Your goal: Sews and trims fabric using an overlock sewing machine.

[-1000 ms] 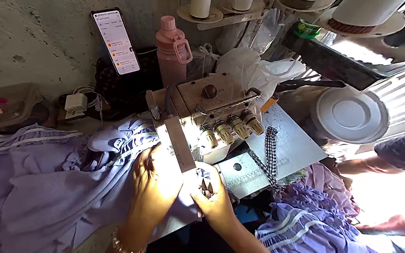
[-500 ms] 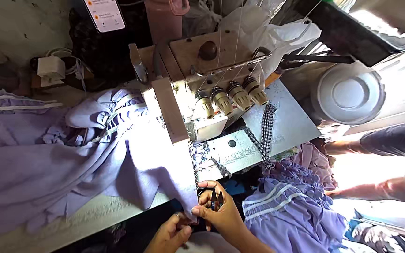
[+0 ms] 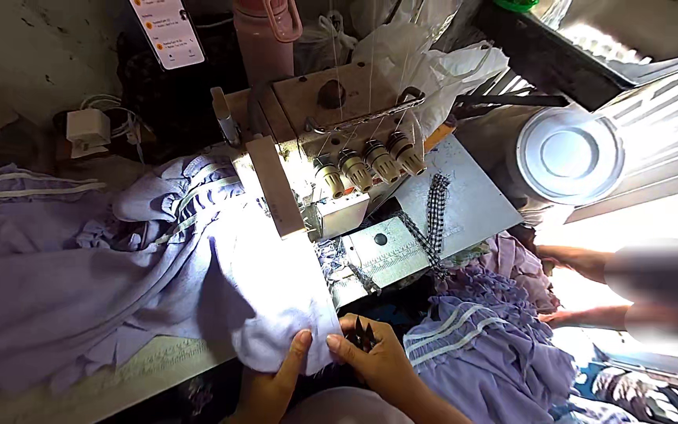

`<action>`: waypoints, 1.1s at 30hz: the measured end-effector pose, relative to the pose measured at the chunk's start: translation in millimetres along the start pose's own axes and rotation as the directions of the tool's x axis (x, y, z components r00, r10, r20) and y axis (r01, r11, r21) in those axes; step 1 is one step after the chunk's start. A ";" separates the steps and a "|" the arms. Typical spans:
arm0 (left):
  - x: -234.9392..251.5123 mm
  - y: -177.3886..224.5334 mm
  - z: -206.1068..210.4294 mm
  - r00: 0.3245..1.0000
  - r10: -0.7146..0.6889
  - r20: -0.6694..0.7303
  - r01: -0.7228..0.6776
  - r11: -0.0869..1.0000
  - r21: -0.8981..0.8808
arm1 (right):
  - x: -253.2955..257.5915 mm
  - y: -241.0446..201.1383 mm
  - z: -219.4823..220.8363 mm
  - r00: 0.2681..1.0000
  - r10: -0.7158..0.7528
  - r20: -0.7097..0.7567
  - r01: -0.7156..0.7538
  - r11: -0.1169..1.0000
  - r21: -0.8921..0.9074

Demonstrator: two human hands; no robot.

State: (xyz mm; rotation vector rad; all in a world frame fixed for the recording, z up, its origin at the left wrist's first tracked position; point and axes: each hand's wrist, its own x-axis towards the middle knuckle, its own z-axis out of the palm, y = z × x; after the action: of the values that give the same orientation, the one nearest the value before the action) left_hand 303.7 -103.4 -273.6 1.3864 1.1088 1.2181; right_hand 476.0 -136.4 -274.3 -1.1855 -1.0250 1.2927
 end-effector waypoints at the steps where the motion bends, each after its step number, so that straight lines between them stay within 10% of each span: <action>1: 1.7 0.2 -0.9 1.000 0.008 0.005 -0.008 1.000 0.019 | 2.7 1.5 -0.1 1.000 -0.007 0.002 0.007 0.999 -0.041; 7: 6.1 -0.1 -7.3 0.996 0.093 -0.017 -0.085 0.964 0.251 | -1.1 11.8 4.7 0.989 -0.144 -0.011 0.139 0.971 -0.193; 16: 69.6 25.3 -11.5 0.870 0.474 0.138 -0.351 0.397 0.848 | 47.3 -10.1 12.8 0.968 -0.245 -0.060 0.230 0.955 -0.187; 23: 106.1 40.5 -19.8 0.943 0.260 0.207 -0.298 0.382 0.875 | 105.0 -26.6 24.9 0.953 -0.264 -0.150 0.236 0.955 -0.182; 29: 142.0 78.3 -25.1 0.934 -0.233 0.270 -0.189 0.319 0.929 | 106.6 -15.6 22.6 0.839 -0.515 -0.176 0.381 0.787 -0.486; 33: 166.4 59.0 -29.7 0.962 -0.146 0.233 -0.180 0.305 0.935 | 91.4 -9.9 7.5 0.919 -0.394 0.024 0.291 0.636 -0.714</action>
State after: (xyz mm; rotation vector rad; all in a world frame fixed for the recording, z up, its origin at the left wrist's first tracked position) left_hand 292.0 55.2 -191.2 2.3770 1.7217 0.1652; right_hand 474.3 -44.2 -271.2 -1.5143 -1.6370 0.4789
